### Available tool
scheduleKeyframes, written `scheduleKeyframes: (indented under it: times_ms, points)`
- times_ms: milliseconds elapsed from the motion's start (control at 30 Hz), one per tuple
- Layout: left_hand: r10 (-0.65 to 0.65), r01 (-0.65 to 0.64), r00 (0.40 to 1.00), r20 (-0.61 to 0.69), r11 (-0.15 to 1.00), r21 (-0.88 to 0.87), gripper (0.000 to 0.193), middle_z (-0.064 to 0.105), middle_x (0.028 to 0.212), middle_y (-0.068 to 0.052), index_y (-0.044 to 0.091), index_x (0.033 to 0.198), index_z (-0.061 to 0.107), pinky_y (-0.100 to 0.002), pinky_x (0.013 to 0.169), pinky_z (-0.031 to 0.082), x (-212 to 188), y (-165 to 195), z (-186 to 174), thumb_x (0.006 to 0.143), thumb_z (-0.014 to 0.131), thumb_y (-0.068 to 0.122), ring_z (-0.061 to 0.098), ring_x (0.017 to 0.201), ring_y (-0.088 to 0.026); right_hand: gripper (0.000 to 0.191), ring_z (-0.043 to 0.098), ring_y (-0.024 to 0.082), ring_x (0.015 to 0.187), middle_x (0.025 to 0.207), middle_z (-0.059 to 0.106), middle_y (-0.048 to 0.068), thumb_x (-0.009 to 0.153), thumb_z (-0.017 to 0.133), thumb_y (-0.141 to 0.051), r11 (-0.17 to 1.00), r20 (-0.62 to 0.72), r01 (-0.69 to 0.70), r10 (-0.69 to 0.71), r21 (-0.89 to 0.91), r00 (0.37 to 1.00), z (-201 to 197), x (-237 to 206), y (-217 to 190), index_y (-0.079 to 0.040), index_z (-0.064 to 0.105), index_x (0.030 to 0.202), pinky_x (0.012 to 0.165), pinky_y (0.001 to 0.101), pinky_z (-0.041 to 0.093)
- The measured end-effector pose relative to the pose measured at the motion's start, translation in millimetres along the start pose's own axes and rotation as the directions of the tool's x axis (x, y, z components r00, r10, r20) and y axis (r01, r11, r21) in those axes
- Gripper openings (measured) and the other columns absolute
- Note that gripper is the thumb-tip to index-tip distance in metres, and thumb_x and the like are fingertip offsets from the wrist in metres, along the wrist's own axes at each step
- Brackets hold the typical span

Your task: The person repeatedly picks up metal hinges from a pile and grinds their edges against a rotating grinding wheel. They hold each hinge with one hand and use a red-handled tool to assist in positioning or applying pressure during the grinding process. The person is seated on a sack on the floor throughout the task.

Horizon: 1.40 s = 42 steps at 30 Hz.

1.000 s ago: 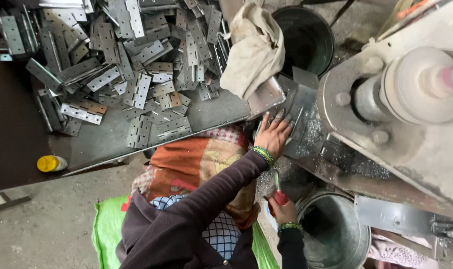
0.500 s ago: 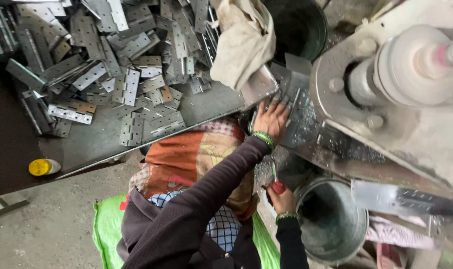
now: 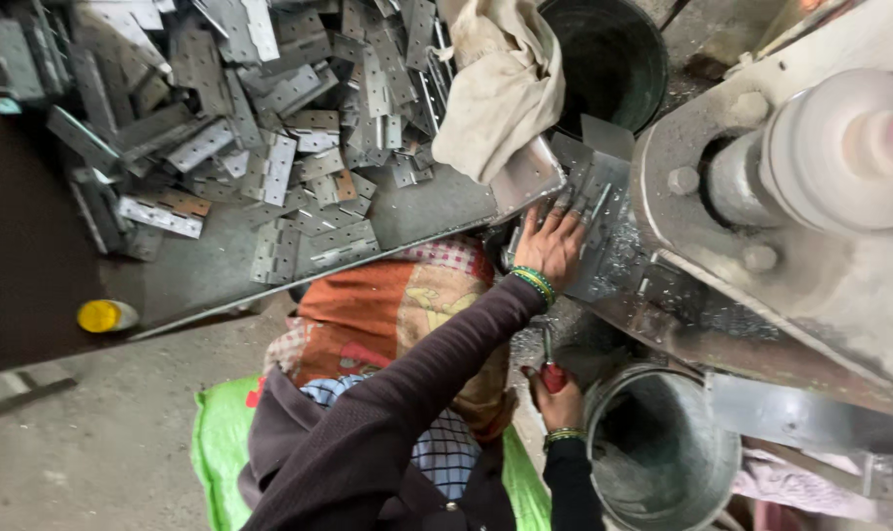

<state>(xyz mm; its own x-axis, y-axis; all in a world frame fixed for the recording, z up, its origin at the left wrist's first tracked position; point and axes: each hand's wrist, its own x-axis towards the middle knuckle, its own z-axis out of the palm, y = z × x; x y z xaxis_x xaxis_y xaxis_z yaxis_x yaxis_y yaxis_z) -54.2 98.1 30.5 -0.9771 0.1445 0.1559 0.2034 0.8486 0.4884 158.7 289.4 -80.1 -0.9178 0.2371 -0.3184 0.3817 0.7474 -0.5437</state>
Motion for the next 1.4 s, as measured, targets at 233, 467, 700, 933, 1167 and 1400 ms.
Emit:
scheduleKeyframes:
  times_ms: [233, 467, 700, 933, 1167, 1400]
  points:
    - [0.004, -0.007, 0.998, 0.055, 0.999, 0.05, 0.051, 0.049, 0.154, -0.012, 0.008, 0.146, 0.052, -0.062, 0.122, 0.025, 19, 3, 26, 0.096, 0.049, 0.019, 0.042, 0.146, -0.029, 0.059, 0.073, 0.036, 0.089, 0.095, 0.077, 0.019, 0.073, 0.078, -0.056, 0.981, 0.263, -0.178, 0.191, -0.074, 0.946, -73, 4, -33, -0.007, 0.075, 0.107, 0.08, 0.0443, 0.055]
    - [-0.074, 0.075, 0.984, 0.163, 0.997, 0.003, 0.054, 0.044, 0.16, -0.006, 0.012, 0.151, 0.048, -0.056, 0.12, 0.032, 40, 9, 19, 0.097, 0.044, 0.016, 0.04, 0.148, -0.025, 0.057, 0.073, 0.035, 0.09, 0.095, 0.077, 0.017, 0.074, 0.079, -0.053, 0.996, 0.065, -0.056, 0.06, -0.067, 0.996, -38, -6, -28, -0.009, 0.076, 0.109, 0.08, 0.0441, 0.054]
    - [0.003, -0.003, 0.991, 0.135, 1.0, 0.001, 0.053, 0.04, 0.161, -0.003, 0.017, 0.147, 0.05, -0.052, 0.116, 0.035, 55, -5, 16, 0.095, 0.039, 0.02, 0.037, 0.148, -0.025, 0.053, 0.076, 0.035, 0.091, 0.093, 0.079, 0.016, 0.074, 0.075, -0.052, 0.996, 0.098, 0.01, -0.019, 0.09, 0.995, -33, 0, -13, -0.009, 0.076, 0.105, 0.08, 0.0435, 0.056]
    - [-0.012, 0.008, 0.98, 0.197, 1.0, 0.02, 0.049, 0.04, 0.164, -0.002, 0.016, 0.149, 0.052, -0.053, 0.119, 0.037, 37, -7, 11, 0.102, 0.038, 0.021, 0.039, 0.151, -0.023, 0.058, 0.075, 0.037, 0.092, 0.095, 0.079, 0.019, 0.074, 0.076, -0.06, 0.973, 0.174, -0.157, 0.186, -0.17, 0.967, -77, -3, -48, -0.009, 0.077, 0.102, 0.082, 0.0456, 0.056]
    - [0.017, -0.028, 0.98, 0.199, 0.998, 0.053, 0.053, 0.03, 0.162, -0.003, 0.019, 0.149, 0.045, -0.055, 0.113, 0.034, 51, -5, 13, 0.096, 0.043, 0.026, 0.035, 0.145, -0.026, 0.052, 0.073, 0.04, 0.093, 0.095, 0.077, 0.019, 0.074, 0.077, -0.053, 0.995, -0.001, -0.071, 0.071, -0.075, 0.998, -23, -5, -26, -0.011, 0.077, 0.104, 0.079, 0.0468, 0.056]
    - [-0.005, -0.013, 0.983, 0.184, 0.995, 0.098, 0.051, 0.033, 0.169, 0.001, 0.019, 0.155, 0.045, -0.043, 0.117, 0.045, 61, -11, 12, 0.104, 0.041, 0.019, 0.039, 0.152, -0.02, 0.058, 0.071, 0.031, 0.062, 0.071, 0.073, 0.012, 0.074, 0.075, -0.062, 0.971, 0.277, -0.22, 0.239, -0.098, 0.931, -85, 4, -64, -0.012, 0.077, 0.103, 0.064, 0.0434, 0.057]
